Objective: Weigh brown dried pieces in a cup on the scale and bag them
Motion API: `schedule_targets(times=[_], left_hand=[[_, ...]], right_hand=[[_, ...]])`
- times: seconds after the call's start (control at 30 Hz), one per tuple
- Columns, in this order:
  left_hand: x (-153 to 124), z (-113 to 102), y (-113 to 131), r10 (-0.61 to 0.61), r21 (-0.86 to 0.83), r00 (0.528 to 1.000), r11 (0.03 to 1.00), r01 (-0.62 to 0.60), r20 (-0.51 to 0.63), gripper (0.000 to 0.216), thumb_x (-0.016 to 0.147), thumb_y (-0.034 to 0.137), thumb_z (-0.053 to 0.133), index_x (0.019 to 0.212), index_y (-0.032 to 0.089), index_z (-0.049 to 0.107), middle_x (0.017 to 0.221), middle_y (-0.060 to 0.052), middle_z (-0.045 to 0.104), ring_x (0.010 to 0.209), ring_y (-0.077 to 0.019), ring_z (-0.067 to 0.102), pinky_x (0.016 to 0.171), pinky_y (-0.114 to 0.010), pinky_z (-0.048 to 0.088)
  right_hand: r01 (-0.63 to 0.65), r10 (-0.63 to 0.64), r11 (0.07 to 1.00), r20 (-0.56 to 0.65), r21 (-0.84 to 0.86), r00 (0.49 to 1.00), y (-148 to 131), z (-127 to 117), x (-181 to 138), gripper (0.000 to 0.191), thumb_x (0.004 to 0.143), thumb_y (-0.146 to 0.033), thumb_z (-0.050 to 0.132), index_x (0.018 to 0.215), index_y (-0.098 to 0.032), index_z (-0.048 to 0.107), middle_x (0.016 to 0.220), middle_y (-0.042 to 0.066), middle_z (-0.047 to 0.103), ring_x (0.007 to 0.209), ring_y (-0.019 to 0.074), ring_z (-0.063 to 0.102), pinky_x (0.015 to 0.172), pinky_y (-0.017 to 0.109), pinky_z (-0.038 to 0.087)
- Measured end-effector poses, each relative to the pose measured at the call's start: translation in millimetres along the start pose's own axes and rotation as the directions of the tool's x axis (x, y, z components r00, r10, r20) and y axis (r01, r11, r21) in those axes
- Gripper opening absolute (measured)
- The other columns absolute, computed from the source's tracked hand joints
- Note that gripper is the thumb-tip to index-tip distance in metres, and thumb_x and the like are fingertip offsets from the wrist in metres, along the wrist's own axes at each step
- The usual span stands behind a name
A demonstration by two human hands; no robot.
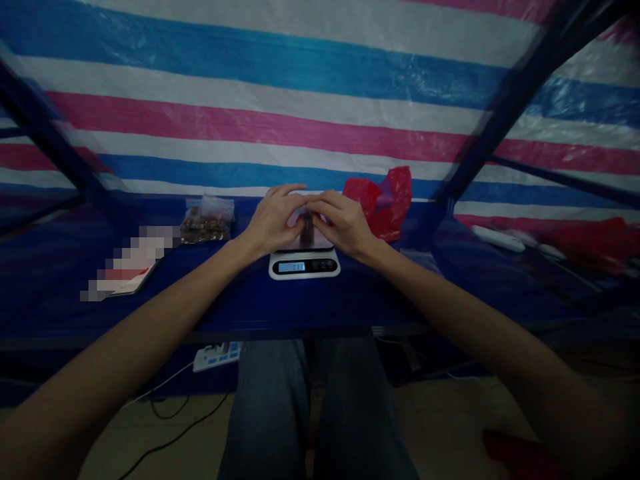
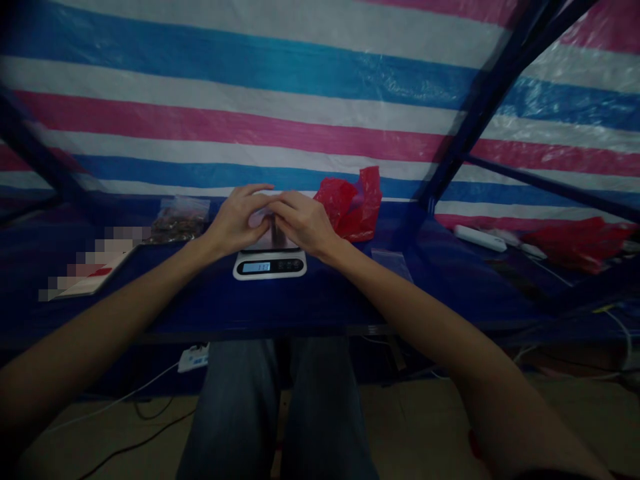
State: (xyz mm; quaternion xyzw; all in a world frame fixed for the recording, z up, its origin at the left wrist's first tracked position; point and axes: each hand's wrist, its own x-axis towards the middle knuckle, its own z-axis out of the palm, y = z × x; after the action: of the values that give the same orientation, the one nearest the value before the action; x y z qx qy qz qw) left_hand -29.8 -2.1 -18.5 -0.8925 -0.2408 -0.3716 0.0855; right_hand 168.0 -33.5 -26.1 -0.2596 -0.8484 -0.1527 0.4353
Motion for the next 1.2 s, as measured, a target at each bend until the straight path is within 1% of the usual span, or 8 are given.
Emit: schedule_targets(times=[0.17,0.3,0.43,0.67,0.9,1.0,1.1,1.2], left_hand=[[0,-8,-1,-0.008,0.114,0.999,0.993,0.002,0.049,0.053,0.08,0.008,0.057,0.132,0.019,0.059,0.125,-0.012,0.067,0.121,-0.027,0.058,0.096,-0.044,0.047],[0,-13,-3,0.027,0.174,0.999,0.984,-0.031,0.025,0.066,0.077,-0.004,0.047,0.139,0.017,0.053,0.136,-0.012,0.062,0.136,-0.0263,0.048,0.103,-0.046,0.042],[0,-12,3,0.056,0.09,0.997,0.994,-0.06,0.048,0.056,0.084,0.005,0.051,0.139,0.019,0.052,0.142,-0.011,0.058,0.141,-0.0261,0.043,0.11,-0.047,0.038],[4,-14,13,0.051,-0.05,0.998,0.997,-0.05,0.024,0.04,0.083,0.016,0.058,0.123,0.017,0.061,0.126,-0.01,0.065,0.127,-0.0261,0.053,0.104,-0.044,0.043],[4,-20,11,0.122,0.087,0.984,0.987,-0.134,0.129,0.04,0.074,0.01,0.059,0.113,0.015,0.057,0.109,-0.011,0.064,0.116,-0.0288,0.055,0.097,-0.043,0.045],[2,-18,7,0.082,0.05,0.985,0.995,-0.091,0.153,0.035,0.076,0.01,0.057,0.11,0.017,0.054,0.104,-0.009,0.063,0.102,-0.0254,0.059,0.089,-0.039,0.048],[0,-16,1,-0.012,-0.01,0.995,1.0,0.013,0.101,0.024,0.085,0.016,0.054,0.108,0.02,0.052,0.098,-0.006,0.062,0.09,-0.022,0.059,0.08,-0.035,0.048],[-2,-12,-5,-0.077,-0.068,0.996,0.995,0.08,0.039,0.027,0.087,0.02,0.054,0.114,0.019,0.05,0.102,-0.007,0.06,0.095,-0.0223,0.058,0.085,-0.037,0.048]], right_hand=[[0.17,-0.17,0.985,-0.023,-0.001,0.985,-11,-4,0,0.02,0.094,-0.008,0.052,0.102,-0.014,0.068,0.108,0.012,0.071,0.103,0.021,0.067,0.085,0.034,0.058],[0.091,-0.096,0.994,-0.078,-0.064,0.992,-13,-11,1,0.02,0.095,-0.01,0.053,0.103,-0.016,0.069,0.106,0.011,0.07,0.099,0.0198,0.067,0.083,0.033,0.059],[0.02,-0.028,0.998,-0.151,-0.053,0.988,-13,-12,1,0.02,0.094,-0.012,0.057,0.108,-0.017,0.07,0.109,0.012,0.069,0.1,0.02,0.067,0.083,0.034,0.059],[0.102,-0.101,0.994,-0.025,0.032,0.995,-21,-5,2,0.026,0.092,-0.009,0.052,0.111,-0.019,0.068,0.105,0.007,0.073,0.098,0.019,0.069,0.085,0.035,0.059],[0.121,-0.099,0.991,0.281,-0.064,0.955,-29,0,6,0.032,0.085,-0.004,0.05,0.112,-0.01,0.066,0.108,0.016,0.069,0.101,0.0263,0.064,0.086,0.042,0.056],[0.115,-0.118,0.993,0.159,0.022,0.98,-30,0,5,0.03,0.088,-0.004,0.048,0.109,-0.013,0.068,0.106,0.014,0.07,0.102,0.0247,0.064,0.086,0.041,0.055],[-0.032,0.042,0.992,-0.079,0.123,0.996,-22,-2,2,0.032,0.092,-0.005,0.045,0.108,-0.019,0.069,0.102,0.009,0.069,0.1,0.0213,0.063,0.088,0.039,0.052],[-0.297,0.307,0.947,-0.072,0.123,0.949,-7,-1,-1,0.023,0.095,-0.02,0.056,0.114,-0.021,0.067,0.097,0.006,0.067,0.095,0.0218,0.061,0.086,0.039,0.05]])
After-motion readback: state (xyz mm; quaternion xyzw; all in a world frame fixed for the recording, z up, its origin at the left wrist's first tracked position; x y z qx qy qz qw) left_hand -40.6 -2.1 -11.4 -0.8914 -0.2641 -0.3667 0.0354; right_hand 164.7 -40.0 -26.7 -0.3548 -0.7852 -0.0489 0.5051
